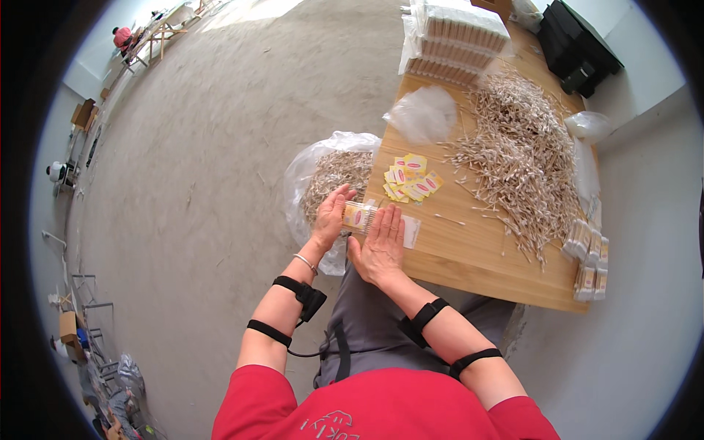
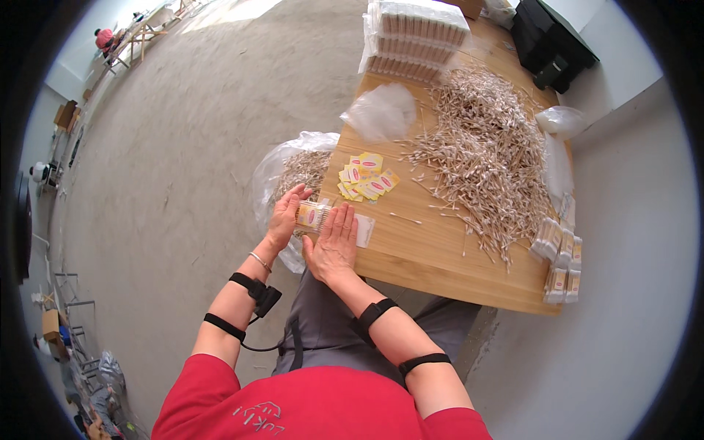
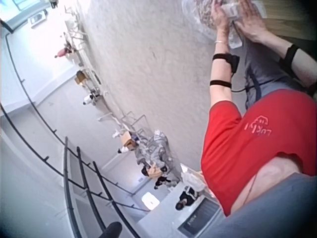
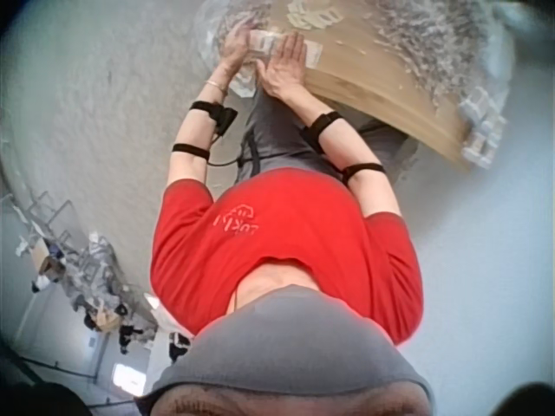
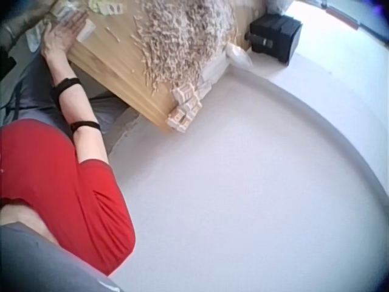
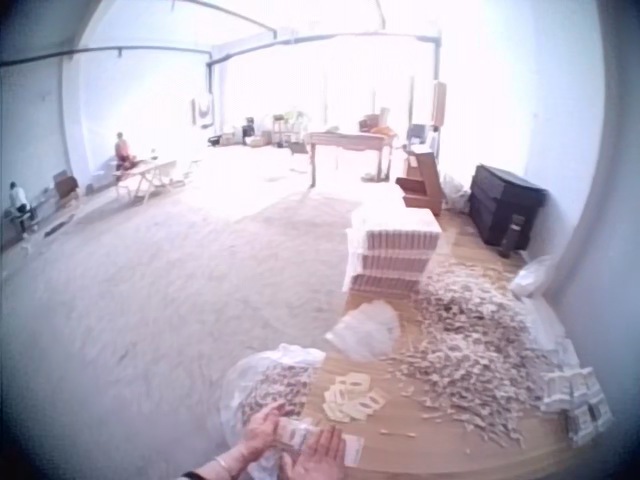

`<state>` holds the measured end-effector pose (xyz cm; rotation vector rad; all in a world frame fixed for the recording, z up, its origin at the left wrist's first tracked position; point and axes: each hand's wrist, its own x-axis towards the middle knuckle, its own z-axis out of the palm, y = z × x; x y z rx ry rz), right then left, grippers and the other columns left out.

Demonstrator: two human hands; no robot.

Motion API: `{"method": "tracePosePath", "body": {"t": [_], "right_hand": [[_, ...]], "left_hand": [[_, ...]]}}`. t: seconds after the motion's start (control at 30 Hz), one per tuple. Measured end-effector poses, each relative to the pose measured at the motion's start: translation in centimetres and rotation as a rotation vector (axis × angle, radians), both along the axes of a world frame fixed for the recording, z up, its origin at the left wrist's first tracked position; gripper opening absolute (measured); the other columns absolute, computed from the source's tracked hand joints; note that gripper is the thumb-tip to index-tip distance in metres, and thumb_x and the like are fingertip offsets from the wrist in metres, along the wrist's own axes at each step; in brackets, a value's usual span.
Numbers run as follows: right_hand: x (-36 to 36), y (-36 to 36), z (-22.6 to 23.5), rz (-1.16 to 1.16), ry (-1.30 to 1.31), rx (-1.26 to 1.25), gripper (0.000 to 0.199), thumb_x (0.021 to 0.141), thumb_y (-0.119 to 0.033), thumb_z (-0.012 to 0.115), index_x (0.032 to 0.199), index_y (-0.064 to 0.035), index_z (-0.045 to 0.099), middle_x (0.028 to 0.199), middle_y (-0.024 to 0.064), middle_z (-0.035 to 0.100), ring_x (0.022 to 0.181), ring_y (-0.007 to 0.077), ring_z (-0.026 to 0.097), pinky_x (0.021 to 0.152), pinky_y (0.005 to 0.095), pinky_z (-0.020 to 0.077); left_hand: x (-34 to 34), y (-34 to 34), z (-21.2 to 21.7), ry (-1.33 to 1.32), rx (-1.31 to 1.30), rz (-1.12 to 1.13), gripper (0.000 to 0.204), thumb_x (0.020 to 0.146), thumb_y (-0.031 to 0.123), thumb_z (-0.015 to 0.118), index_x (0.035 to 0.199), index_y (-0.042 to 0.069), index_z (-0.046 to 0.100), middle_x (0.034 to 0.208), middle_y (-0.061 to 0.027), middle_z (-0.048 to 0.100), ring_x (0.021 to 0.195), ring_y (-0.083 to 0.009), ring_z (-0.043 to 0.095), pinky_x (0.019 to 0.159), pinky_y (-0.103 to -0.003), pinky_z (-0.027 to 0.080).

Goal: Manually counting and placing wooden-stem cotton swabs into small plastic bags.

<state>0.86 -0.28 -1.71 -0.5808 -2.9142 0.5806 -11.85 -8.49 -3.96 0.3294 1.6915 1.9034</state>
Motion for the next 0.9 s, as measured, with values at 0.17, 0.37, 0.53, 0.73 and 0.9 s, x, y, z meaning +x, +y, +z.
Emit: {"method": "tracePosePath", "body": {"t": [0.17,0.37,0.53,0.73,0.9], "right_hand": [[-0.5,-0.5,0.0,-0.002,0.023,0.007,0.094,0.085,-0.047,0.053,0.141,0.0124,0.008,0.15,0.0305,0.004,0.141,0.0426,-0.001,0.114,0.0495,0.0008],[-1.8,1.8,0.4,-0.046,0.396,-0.412,0.07,0.092,-0.032,0.046,0.141,0.0088,0.017,0.15,0.0291,0.01,0.141,0.0417,0.007,0.115,0.0473,0.0087],[-3.5,1.4,0.4,-0.13,0.606,-0.665,0.057,0.092,-0.023,0.041,0.138,0.0068,0.025,0.148,0.0257,0.018,0.139,0.0373,0.018,0.113,0.0431,0.0157],[-5.4,-1.1,0.2,-0.111,0.696,-0.866,0.057,0.092,-0.027,0.041,0.135,0.0077,0.03,0.147,0.0259,0.022,0.138,0.0382,0.021,0.112,0.0435,0.0192],[-5.2,-0.5,-0.1,-0.094,0.692,-0.812,0.055,0.09,-0.023,0.046,0.134,0.0063,0.033,0.147,0.0248,0.023,0.138,0.0389,0.022,0.111,0.044,0.0208]], "left_hand": [[-0.1,-0.1,-0.5,0.055,-0.036,0.01,0.046,0.102,0.03,0.038,0.135,-0.002,0.04,0.127,-0.0126,0.055,0.111,-0.0151,0.054,0.093,-0.027,0.046],[-0.7,-0.3,0.8,-0.128,0.057,0.018,0.049,0.101,0.033,0.037,0.136,-0.001,0.04,0.128,-0.0148,0.054,0.118,-0.0196,0.051,0.099,-0.03,0.041],[-0.9,-0.8,1.0,-0.214,0.054,-0.163,0.055,0.102,0.04,0.031,0.139,0.0,0.035,0.133,-0.0143,0.051,0.12,-0.0206,0.049,0.102,-0.032,0.039],[-0.8,-1.1,0.2,-0.184,0.1,-0.175,0.053,0.102,0.039,0.032,0.138,0.0,0.037,0.131,-0.0144,0.052,0.118,-0.0183,0.05,0.101,-0.031,0.04],[-0.9,-0.6,0.0,-0.112,0.033,-0.197,0.052,0.102,0.039,0.034,0.137,0.001,0.038,0.129,-0.014,0.053,0.117,-0.0167,0.05,0.1,-0.03,0.04]]}}
